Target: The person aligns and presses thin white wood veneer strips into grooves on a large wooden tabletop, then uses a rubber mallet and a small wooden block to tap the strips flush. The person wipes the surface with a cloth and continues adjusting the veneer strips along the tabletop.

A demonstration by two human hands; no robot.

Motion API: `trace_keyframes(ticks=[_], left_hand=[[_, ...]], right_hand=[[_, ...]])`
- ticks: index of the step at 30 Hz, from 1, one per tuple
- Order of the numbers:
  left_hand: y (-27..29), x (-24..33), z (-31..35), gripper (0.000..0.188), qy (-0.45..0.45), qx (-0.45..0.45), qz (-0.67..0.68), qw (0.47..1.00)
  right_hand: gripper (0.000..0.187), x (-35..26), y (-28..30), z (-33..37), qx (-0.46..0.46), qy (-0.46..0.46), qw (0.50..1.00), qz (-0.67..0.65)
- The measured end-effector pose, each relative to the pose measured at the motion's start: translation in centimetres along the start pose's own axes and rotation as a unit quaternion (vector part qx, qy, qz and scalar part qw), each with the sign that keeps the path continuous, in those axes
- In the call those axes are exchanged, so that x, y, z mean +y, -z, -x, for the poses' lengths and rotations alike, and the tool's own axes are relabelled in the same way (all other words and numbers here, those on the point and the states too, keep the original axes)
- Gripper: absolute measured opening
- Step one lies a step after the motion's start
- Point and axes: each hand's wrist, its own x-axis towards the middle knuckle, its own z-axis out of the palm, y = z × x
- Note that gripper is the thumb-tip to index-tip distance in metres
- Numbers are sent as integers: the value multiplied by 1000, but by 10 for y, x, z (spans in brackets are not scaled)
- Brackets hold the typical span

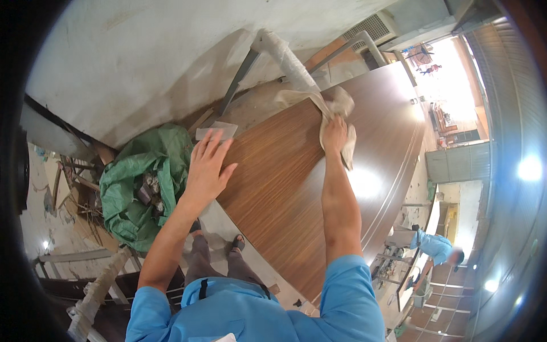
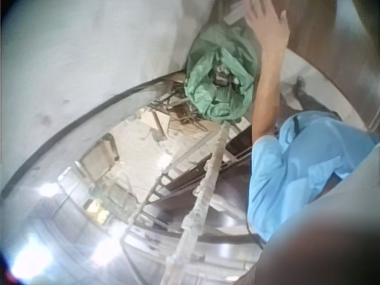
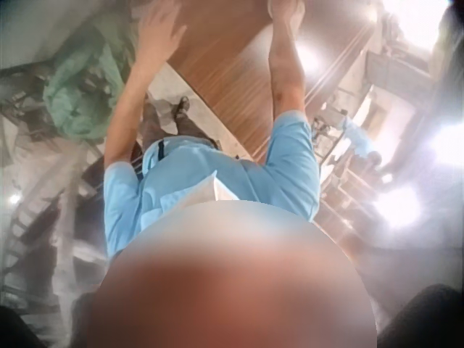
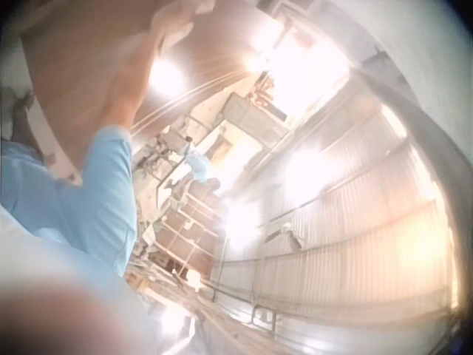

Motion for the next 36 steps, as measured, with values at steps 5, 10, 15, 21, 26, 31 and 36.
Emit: trace_keyframes(ticks=[5,10,15,21,26,31,36], left_hand=[[-1,-5,11,63,41,-89,-1,995],[-18,6,-7,65,47,-104,-52,992],[-14,13,-24,64,39,-123,-31,991],[-6,17,-31,60,42,-134,-34,989],[-6,20,-38,57,55,-153,-47,986],[-8,17,-33,49,56,-126,-24,990],[-12,10,-25,42,54,-64,49,995]], right_hand=[[52,70,29,79,7,-154,987,56],[58,-42,40,158,-34,174,981,-83],[52,-98,18,97,-53,234,958,-155],[37,-6,-52,-129,27,103,994,-34],[33,54,-99,-240,142,60,988,-29],[17,36,-92,-174,48,179,966,-182],[32,-72,-27,-23,-2,256,948,-191]])
